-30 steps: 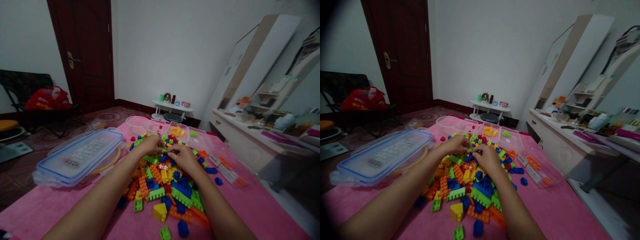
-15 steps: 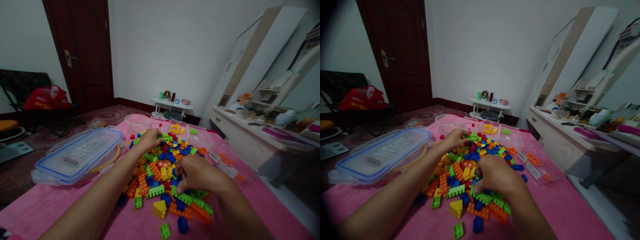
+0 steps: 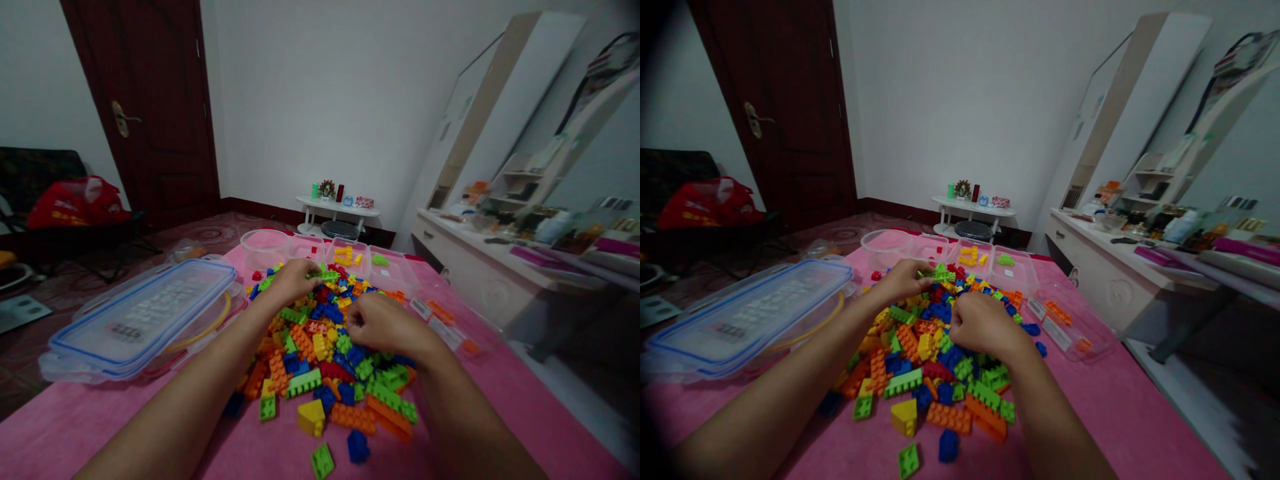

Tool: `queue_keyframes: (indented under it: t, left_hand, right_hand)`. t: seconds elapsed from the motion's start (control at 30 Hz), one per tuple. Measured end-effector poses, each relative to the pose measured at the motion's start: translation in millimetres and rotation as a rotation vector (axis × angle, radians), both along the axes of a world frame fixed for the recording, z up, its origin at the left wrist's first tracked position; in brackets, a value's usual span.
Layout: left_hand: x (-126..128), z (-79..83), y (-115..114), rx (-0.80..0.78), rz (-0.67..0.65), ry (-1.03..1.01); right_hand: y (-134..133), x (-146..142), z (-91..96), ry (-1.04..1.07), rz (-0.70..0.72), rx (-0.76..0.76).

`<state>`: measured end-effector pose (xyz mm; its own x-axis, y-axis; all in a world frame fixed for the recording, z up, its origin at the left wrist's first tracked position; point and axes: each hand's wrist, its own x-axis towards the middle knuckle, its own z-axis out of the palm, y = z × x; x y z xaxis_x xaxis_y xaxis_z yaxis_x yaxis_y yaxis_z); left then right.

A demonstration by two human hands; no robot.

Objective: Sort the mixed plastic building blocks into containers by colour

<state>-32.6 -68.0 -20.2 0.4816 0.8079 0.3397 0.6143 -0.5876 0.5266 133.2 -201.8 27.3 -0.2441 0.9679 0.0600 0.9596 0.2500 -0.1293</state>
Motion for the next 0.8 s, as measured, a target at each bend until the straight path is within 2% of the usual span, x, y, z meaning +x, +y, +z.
queue_keyframes:
  t: [0.07,0.17,0.23,0.3,0.43,0.57,0.67,0.8]
  left_hand:
    - [2.9,2.3,-3.0,-0.133,-0.079,-0.1]
    - [8.9,8.5,-13.9,-0.527,-0.254,-0.344]
    - [12.7,12.2,-22.4,-0.757,-0.349,-0.487]
    - [15.5,13.7,-28.8,-0.886,-0.422,-0.571]
    - [19.6,9.2,-33.3,-0.984,-0.534,-0.645]
    - [24.8,3.2,-34.1,-1.029,-0.517,-0.692]
    - [28.0,2.5,-34.7,-1.03,-0.448,-0.768]
    - [28.6,3.6,-34.1,-0.976,-0.412,-0.807]
  right_hand:
    - [12.1,18.5,-1.4,0.196,-0.076,-0.017]
    - [27.0,37.5,-8.1,0.522,-0.259,0.039]
    - [34.6,42.1,-15.8,0.724,-0.358,0.091]
    - [40.4,41.9,-24.3,0.894,-0.411,0.132]
    - [46.9,36.7,-37.5,1.09,-0.452,0.233]
    - [47.9,32.3,-42.5,1.178,-0.461,0.3]
    - [47.5,30.6,-41.9,1.288,-0.385,0.243]
    - [47.1,30.4,-41.4,1.499,-0.293,0.078]
